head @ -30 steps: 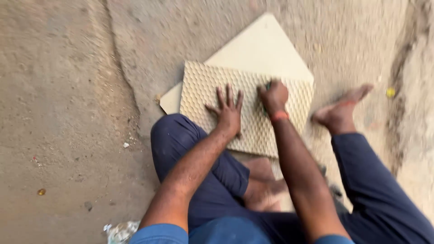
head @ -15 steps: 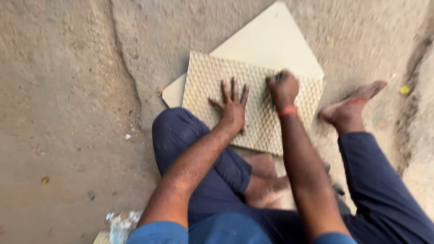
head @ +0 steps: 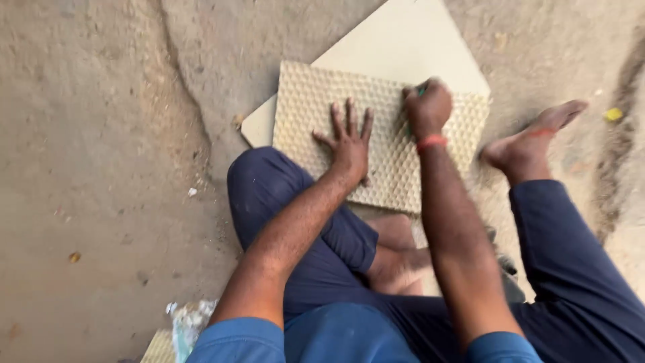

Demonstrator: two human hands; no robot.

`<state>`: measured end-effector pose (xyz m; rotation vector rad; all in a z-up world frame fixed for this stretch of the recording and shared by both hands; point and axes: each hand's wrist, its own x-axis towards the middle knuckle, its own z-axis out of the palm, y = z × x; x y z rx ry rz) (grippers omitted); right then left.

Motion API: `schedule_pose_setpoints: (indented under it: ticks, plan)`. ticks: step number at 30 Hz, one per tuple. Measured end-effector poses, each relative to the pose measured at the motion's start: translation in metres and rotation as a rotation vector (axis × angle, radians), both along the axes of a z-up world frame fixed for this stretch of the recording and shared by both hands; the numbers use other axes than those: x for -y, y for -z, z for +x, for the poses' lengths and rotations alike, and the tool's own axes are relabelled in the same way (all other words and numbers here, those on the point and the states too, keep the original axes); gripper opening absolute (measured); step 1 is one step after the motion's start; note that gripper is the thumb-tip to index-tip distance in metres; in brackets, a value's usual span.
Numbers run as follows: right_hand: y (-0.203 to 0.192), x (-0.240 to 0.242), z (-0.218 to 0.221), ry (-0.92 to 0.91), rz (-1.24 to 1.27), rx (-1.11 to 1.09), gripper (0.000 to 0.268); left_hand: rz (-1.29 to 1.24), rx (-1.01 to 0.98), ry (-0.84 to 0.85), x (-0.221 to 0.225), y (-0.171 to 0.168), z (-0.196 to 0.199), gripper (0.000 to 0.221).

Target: The person sits on the ground with a textured decorative panel resting on their legs and rubs a green abrasive pad over the panel's surface, steadying it with the other hand. Near the end they lift and reposition the panel and continue rubbing its surface with the pad.

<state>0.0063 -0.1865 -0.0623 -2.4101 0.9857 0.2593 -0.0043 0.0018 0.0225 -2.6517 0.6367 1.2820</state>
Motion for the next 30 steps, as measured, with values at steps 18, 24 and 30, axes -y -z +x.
schedule_pose_setpoints:
  ticks: [18, 24, 30]
  plan:
    - [0.003, 0.005, 0.007, -0.016, 0.013, 0.042, 0.034, -0.016, -0.012, -0.001, 0.002, 0.007, -0.002, 0.173]
    - [-0.019, 0.015, 0.016, -0.100, 0.015, 0.007, 0.035, -0.009, -0.026, -0.005, 0.000, -0.001, 0.010, 0.175]
    - [-0.027, 0.004, 0.035, -0.001, 0.033, 0.024, 0.033, -0.005, -0.022, 0.033, 0.001, 0.006, 0.005, 0.174]
